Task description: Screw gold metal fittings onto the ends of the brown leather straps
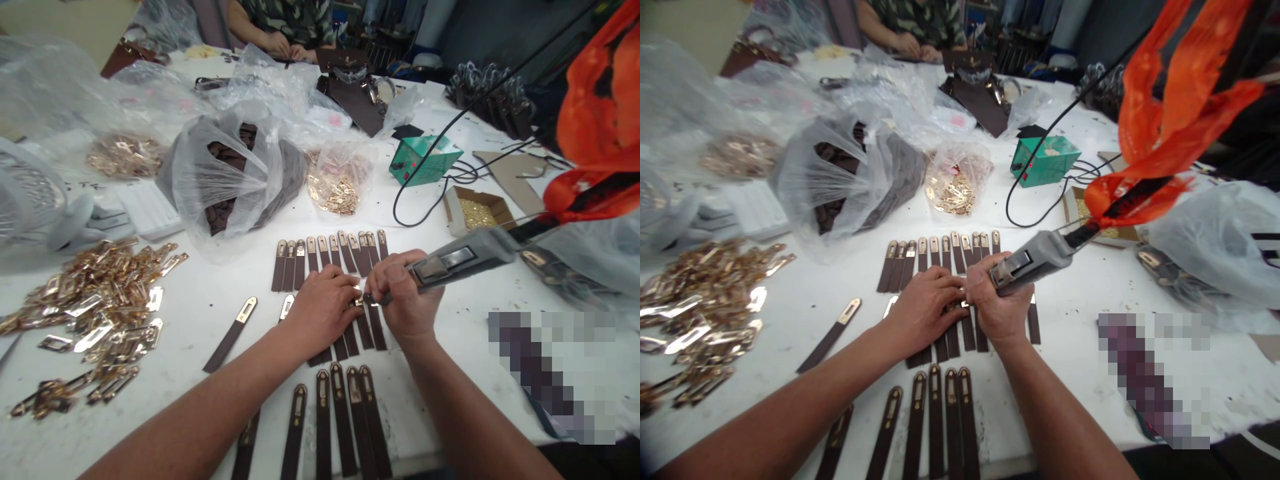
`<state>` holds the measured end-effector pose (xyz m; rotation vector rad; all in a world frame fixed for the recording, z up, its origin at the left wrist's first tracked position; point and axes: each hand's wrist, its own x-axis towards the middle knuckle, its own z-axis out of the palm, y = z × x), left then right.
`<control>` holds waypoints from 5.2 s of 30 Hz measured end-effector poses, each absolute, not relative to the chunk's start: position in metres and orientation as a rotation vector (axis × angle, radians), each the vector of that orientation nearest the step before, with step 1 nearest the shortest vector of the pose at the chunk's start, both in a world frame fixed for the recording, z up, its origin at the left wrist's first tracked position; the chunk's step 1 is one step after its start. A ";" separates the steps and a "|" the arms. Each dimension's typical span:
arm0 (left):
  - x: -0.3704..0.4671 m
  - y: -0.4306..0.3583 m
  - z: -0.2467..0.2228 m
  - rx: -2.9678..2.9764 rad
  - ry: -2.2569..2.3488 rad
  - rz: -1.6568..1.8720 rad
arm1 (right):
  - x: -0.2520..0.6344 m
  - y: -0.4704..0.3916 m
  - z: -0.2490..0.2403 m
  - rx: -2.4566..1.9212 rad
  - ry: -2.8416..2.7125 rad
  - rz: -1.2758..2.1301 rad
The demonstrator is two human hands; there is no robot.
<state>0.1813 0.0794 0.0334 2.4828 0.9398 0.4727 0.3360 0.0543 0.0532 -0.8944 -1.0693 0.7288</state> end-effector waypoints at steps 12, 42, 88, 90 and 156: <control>0.181 0.079 0.027 2.495 0.952 0.519 | 0.339 0.060 0.041 -0.972 -1.244 0.754; 0.179 0.078 0.028 2.555 0.913 0.510 | 0.341 0.011 0.065 -0.812 -1.007 0.786; 0.184 0.077 0.022 2.522 0.592 0.658 | 0.332 0.024 0.075 -0.815 -0.915 0.718; 0.183 0.077 0.022 2.504 0.594 0.675 | 0.332 0.023 0.076 -0.818 -0.919 0.715; 0.184 0.074 0.027 2.678 0.736 0.475 | 0.361 0.051 0.064 -0.858 -0.972 0.657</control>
